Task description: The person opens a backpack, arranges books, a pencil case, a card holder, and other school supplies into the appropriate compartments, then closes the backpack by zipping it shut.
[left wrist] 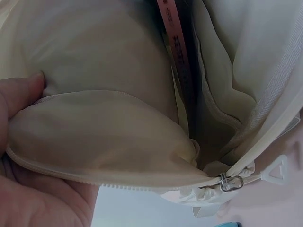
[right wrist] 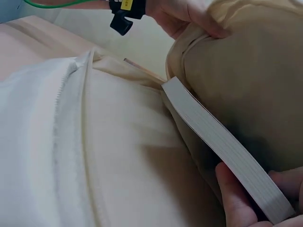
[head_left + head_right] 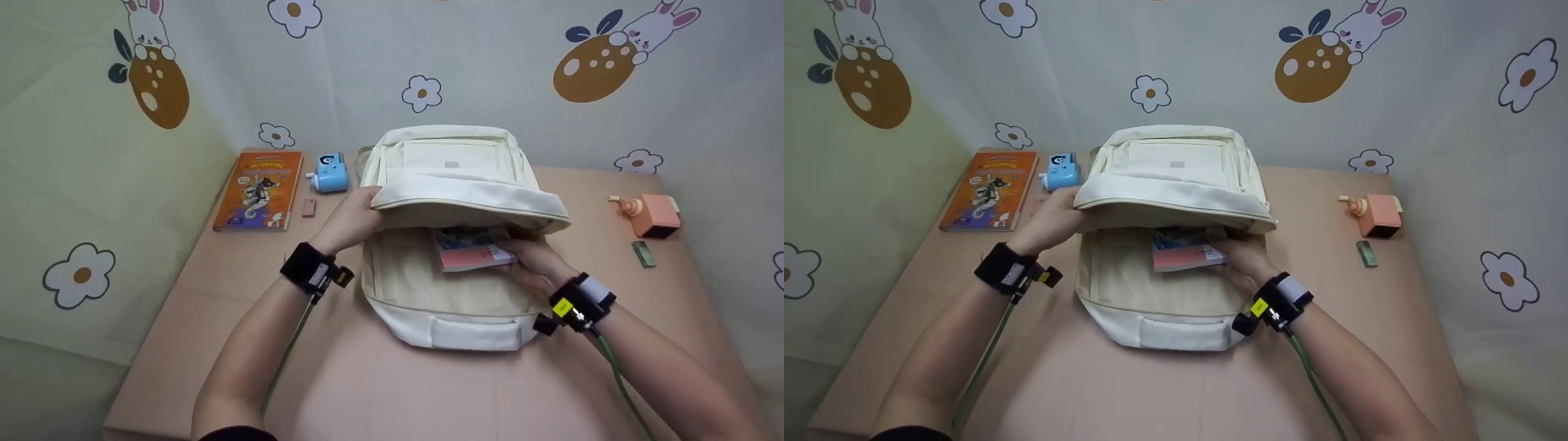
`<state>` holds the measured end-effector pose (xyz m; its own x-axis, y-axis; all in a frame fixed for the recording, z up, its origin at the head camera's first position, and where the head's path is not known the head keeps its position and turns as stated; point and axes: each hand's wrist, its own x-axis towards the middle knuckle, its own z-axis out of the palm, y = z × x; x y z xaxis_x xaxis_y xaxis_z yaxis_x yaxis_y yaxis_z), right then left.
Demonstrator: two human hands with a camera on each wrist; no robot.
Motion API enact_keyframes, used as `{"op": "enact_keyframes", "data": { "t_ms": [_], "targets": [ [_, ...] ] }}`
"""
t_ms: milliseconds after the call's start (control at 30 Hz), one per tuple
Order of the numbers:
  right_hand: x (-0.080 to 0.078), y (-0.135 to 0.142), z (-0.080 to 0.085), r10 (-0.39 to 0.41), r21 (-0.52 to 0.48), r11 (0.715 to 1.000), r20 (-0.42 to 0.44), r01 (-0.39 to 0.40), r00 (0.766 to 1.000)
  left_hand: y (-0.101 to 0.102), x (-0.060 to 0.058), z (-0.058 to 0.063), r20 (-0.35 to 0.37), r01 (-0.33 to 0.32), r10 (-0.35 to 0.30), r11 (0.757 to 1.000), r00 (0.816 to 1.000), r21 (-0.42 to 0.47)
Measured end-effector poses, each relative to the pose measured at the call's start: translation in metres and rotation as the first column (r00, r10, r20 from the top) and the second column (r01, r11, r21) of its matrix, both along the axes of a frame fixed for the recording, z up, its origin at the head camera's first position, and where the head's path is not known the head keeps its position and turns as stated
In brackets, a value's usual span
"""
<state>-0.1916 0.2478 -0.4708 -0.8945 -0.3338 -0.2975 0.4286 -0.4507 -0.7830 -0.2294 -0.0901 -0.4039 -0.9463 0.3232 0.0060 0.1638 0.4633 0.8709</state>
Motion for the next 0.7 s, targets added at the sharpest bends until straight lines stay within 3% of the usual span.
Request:
{"op": "enact_keyframes", "data": {
  "t_ms": [333, 700],
  "targets": [
    [-0.018, -0.021, -0.004, 0.030, -0.183, 0.983, 0.023, -0.025, 0.999, 0.000, 0.000, 0.001, 0.005, 0.011, -0.011, 1.000, 1.000, 0.005],
    [-0.016, -0.022, -0.002, 0.072, -0.181, 0.980, -0.055, -0.081, 0.996, 0.000, 0.001, -0.001, 0.000, 0.012, -0.012, 1.000, 1.000, -0.001]
  ]
}}
